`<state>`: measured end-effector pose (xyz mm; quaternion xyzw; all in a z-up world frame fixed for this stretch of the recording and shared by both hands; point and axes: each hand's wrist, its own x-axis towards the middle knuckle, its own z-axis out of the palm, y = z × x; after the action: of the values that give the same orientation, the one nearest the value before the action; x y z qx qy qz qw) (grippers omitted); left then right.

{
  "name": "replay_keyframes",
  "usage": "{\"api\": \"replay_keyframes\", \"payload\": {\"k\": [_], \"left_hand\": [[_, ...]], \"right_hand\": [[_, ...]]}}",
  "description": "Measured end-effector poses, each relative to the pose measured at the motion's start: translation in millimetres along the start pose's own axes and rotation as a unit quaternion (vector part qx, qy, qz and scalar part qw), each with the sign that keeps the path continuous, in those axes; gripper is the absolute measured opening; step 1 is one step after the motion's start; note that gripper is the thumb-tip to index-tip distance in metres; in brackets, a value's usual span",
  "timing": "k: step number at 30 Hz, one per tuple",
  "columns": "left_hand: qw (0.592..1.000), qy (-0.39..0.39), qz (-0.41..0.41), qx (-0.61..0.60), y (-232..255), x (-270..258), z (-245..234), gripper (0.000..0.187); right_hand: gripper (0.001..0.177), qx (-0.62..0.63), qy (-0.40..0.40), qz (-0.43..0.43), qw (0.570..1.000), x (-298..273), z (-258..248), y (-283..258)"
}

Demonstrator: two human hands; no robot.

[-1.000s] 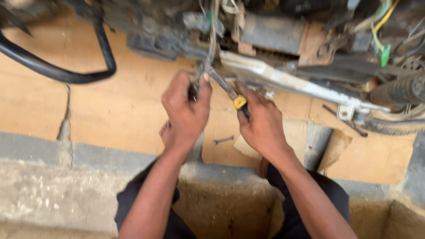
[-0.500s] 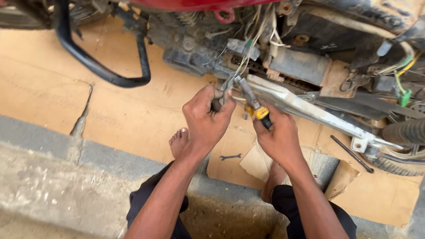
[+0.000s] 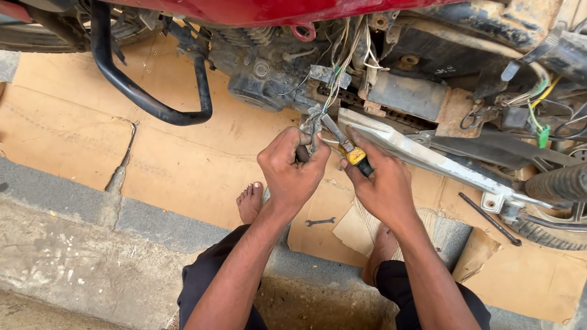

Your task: The person sits on the ground and uses pliers to work on the wiring and components under the motorcycle's fuel tank. They manipulate wires and small parts near the engine area.

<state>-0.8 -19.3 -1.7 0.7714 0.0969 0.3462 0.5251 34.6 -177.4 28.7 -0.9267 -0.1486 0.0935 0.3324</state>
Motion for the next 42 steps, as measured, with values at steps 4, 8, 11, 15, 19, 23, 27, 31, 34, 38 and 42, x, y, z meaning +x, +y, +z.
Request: {"api": "replay_keyframes", "payload": {"k": [4, 8, 11, 15, 19, 23, 27, 31, 34, 38, 42], "left_hand": [[1.000, 0.003, 0.025, 0.003, -2.5, -0.2, 0.5, 0.031], [0.997, -0.033, 0.044, 0.049, -4.0, 0.6, 2.1, 0.025], [0.994, -0.030, 0.080, 0.063, -3.5, 3.8, 2.4, 0.024], [0.997, -0.055, 0.055, 0.011, -3.5, 3.7, 2.6, 0.021], [0.996, -0.041, 0.084, 0.000, -7.4, 7.0, 7.2, 0.014], [0.998, -0.036, 0.052, -0.022, -9.0, -3.6, 13.4, 0.027], [0.996, -0.005, 0.090, 0.006, -11.0, -2.6, 20.8, 0.024], [0.997, -0.006, 0.079, 0.003, -21.7, -6.3, 28.0, 0.028], [0.996, -0.030, 0.089, 0.006, -18.0, -6.0, 29.8, 0.021], [0.993, -0.033, 0.116, 0.018, -15.3, -3.3, 27.8, 0.016], [0.989, -0.047, 0.136, 0.036, -31.1, -7.7, 34.7, 0.015]], "right_hand": [[0.062, 0.003, 0.006, -0.028, 1.000, 1.0, 3.9, 6.4], [0.063, -0.017, -0.013, 0.030, 0.999, 8.4, -6.6, -12.5], [0.063, -0.004, -0.046, 0.116, 0.992, 10.9, -10.6, -10.8], [0.056, 0.119, -0.018, -0.003, 0.993, 10.8, -11.8, 4.1], [0.054, 0.102, 0.034, -0.127, 0.986, 13.4, -12.6, 11.1], [0.056, -0.013, -0.053, 0.125, 0.991, 13.2, -26.1, 1.1], [0.056, -0.113, -0.069, 0.136, 0.982, 9.2, -49.5, -1.4], [0.059, -0.190, -0.081, 0.091, 0.974, 8.2, -59.7, -12.9], [0.060, -0.231, -0.186, 0.243, 0.924, 11.6, -60.6, -37.4], [0.057, -0.158, -0.064, 0.095, 0.981, 6.4, -49.1, -14.0], [0.053, -0.121, -0.001, -0.002, 0.993, 7.1, -45.3, -10.8]]}}
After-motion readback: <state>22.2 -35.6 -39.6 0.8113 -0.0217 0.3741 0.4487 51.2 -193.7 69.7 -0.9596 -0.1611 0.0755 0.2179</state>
